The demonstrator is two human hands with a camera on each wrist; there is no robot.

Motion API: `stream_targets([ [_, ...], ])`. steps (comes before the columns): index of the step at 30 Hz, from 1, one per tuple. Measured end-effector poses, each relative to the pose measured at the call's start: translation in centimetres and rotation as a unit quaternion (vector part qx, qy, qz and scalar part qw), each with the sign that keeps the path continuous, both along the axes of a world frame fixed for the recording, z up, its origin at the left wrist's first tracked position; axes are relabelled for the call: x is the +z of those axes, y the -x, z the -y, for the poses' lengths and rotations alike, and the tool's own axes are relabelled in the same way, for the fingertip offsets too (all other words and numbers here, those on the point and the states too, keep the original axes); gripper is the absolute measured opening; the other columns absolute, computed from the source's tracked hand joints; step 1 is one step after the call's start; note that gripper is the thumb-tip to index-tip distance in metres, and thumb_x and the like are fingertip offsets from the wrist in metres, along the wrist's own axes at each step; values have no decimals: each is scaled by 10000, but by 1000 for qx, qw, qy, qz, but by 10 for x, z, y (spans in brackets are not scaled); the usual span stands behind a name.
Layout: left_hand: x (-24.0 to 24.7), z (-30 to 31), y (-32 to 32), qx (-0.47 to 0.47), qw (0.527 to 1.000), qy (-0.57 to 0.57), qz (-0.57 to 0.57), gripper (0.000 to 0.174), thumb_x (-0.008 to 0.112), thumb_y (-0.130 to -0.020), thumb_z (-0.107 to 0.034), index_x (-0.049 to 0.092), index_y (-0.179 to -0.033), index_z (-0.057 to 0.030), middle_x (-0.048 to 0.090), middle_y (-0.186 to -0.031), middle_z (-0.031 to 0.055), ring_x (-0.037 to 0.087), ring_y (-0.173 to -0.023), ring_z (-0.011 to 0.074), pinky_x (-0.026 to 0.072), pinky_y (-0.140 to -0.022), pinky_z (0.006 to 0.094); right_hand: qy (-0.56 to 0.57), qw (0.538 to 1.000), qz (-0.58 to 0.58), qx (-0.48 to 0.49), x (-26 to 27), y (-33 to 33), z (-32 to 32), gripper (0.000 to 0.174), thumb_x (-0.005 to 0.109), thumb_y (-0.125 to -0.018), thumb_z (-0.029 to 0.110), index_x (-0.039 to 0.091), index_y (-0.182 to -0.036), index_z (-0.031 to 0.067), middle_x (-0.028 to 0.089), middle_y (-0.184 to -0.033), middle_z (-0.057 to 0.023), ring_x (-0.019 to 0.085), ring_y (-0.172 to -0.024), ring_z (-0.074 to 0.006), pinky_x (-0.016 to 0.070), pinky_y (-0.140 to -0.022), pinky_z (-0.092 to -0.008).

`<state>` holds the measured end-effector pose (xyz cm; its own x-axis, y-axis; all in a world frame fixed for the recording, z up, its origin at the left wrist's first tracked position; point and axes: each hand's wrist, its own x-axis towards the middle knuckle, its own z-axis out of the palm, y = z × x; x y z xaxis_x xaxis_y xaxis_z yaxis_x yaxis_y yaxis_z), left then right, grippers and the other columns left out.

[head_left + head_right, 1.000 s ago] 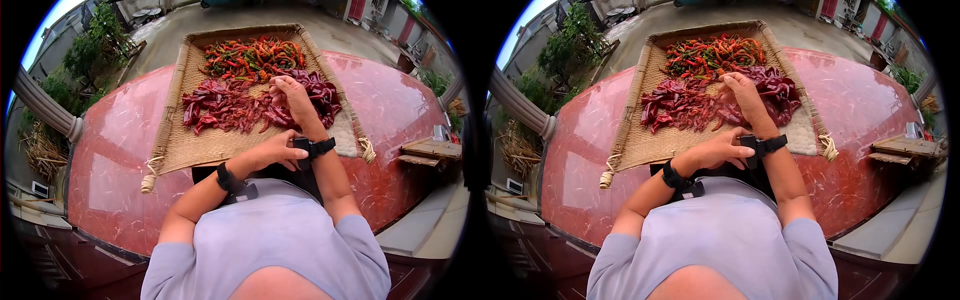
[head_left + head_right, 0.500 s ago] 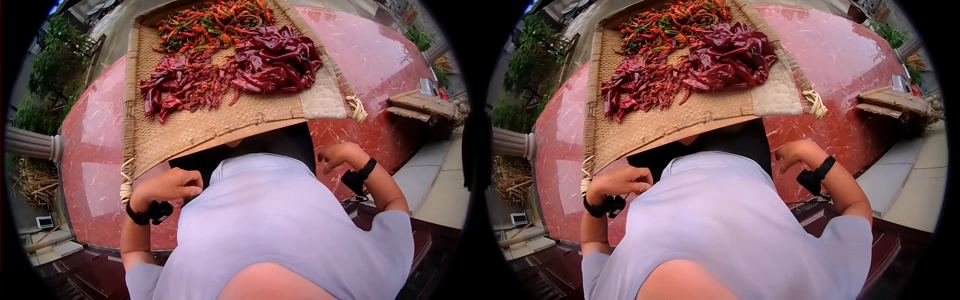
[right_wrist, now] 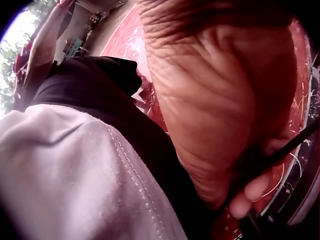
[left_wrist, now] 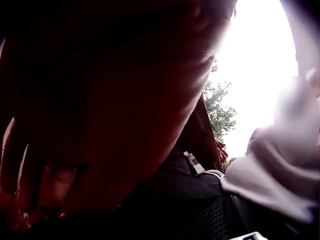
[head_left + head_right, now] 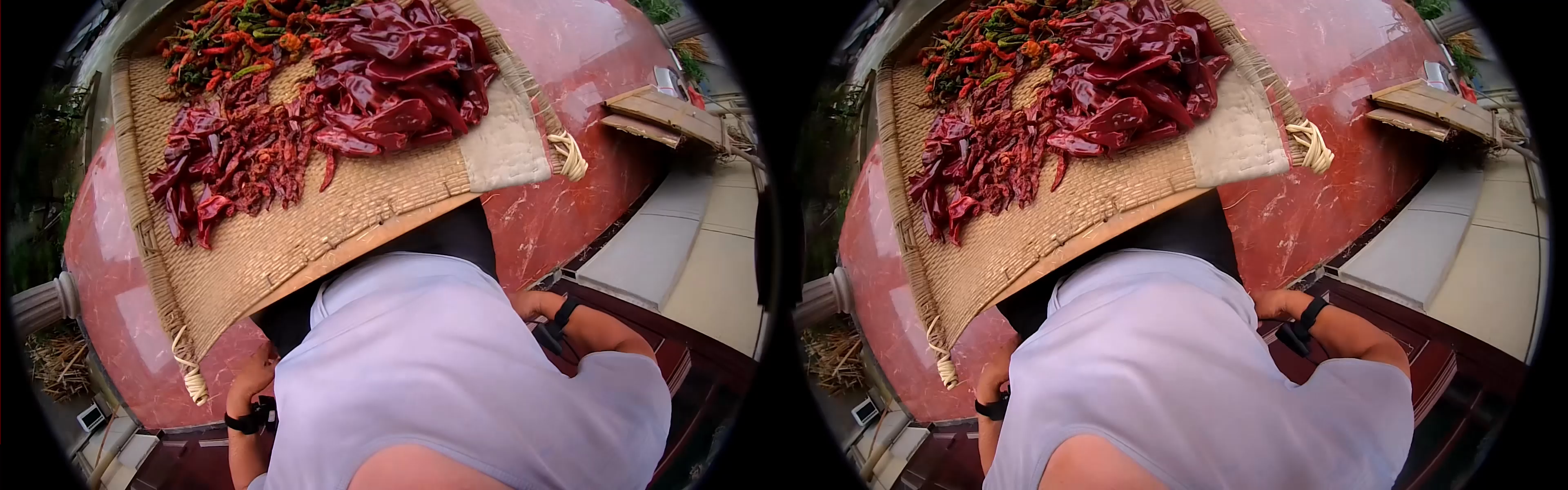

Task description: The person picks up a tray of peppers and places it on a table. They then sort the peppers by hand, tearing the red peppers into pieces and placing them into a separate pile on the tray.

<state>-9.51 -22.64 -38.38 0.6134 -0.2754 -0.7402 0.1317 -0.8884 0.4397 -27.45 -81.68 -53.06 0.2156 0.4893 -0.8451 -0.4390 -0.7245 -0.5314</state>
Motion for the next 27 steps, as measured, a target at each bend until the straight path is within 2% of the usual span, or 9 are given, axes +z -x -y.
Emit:
stream_targets([
  [1, -12, -2, 11, 34, 998, -11, 47, 331, 570, -897, -121, 522, -1180, 45, 659, -1037, 198, 627, -986, 321, 486, -815, 374, 61, 998, 25, -12, 35, -22, -13, 378, 692, -826, 181, 656, -1168, 26, 697, -1103, -111, 620, -1036, -231, 502, -865, -364],
  [4, -42, -24, 12, 91, 969, -74, -218, 458, 537, -880, -189, 522, -1277, 40, 632, -1165, 248, 610, -1073, 345, 475, -893, 382, 44, 998, 35, -22, 59, -8, -18, 360, 673, -848, 179, 655, -1172, 23, 692, -1077, -89, 607, -996, -202, 494, -843, -343],
  [9, -140, -88, 79, 124, 963, 22, -238, 381, 533, -863, -247, 658, -1066, 50, 675, -1073, 231, 635, -1011, 316, 478, -865, 396, -47, 994, -93, -19, 100, 0, 12, 333, 642, -885, 175, 652, -1178, 18, 684, -1032, -52, 586, -928, -155, 482, -806, -306],
  [11, -65, -32, 28, 51, 957, -58, -279, 388, 530, -864, -262, 661, -1050, 52, 673, -1078, 228, 636, -1006, 311, 478, -856, 390, -81, 982, -170, -5, 110, -19, 31, 323, 629, -900, 173, 651, -1181, 16, 681, -1014, -37, 578, -901, -136, 477, -791, -292],
  [13, -51, -24, 10, -24, 948, -51, -314, 421, 492, -900, -296, 632, -1079, 57, 663, -1038, 232, 633, -960, 316, 479, -822, 398, -123, 960, -249, 21, 115, -49, 51, 313, 617, -915, 172, 650, -1183, 13, 677, -996, -22, 570, -874, -117, 473, -777, -277],
  [20, -24, -3, -14, 143, 894, -23, -423, 364, 478, -983, -347, 605, -1176, -66, 557, -781, -11, 524, -610, 64, 458, -528, 233, -188, 922, -323, 102, 191, -196, 47, 273, 565, -964, 141, 639, -1190, 7, 645, -905, 44, 534, -801, -54, 458, -734, -232],
  [23, -21, 6, -14, 204, 885, -26, -417, 302, 489, -977, -302, 612, -1089, -49, 596, -805, 20, 598, -604, 108, 511, -524, 270, -126, 961, -180, 167, 206, -223, 16, 268, 563, -972, 138, 636, -1190, 1, 653, -921, 37, 541, -817, -54, 462, -741, -235],
  [24, -15, 7, -15, 189, 897, -14, -399, 298, 486, -976, -290, 609, -1077, -39, 614, -821, 35, 620, -635, 133, 527, -553, 284, -132, 962, -217, 98, 202, -219, 10, 256, 588, -961, 129, 648, -1186, 22, 660, -936, 24, 555, -839, -61, 468, -758, -239],
  [27, -62, -46, 21, -107, 970, 63, -207, 337, 460, -986, -304, 631, -1114, -43, 652, -919, 83, 629, -733, 195, 529, -666, 314, -94, 971, -117, 187, 208, -242, -9, 244, 612, -953, 124, 666, -1184, 67, 672, -963, 2, 576, -863, -75, 478, -780, -243],
])
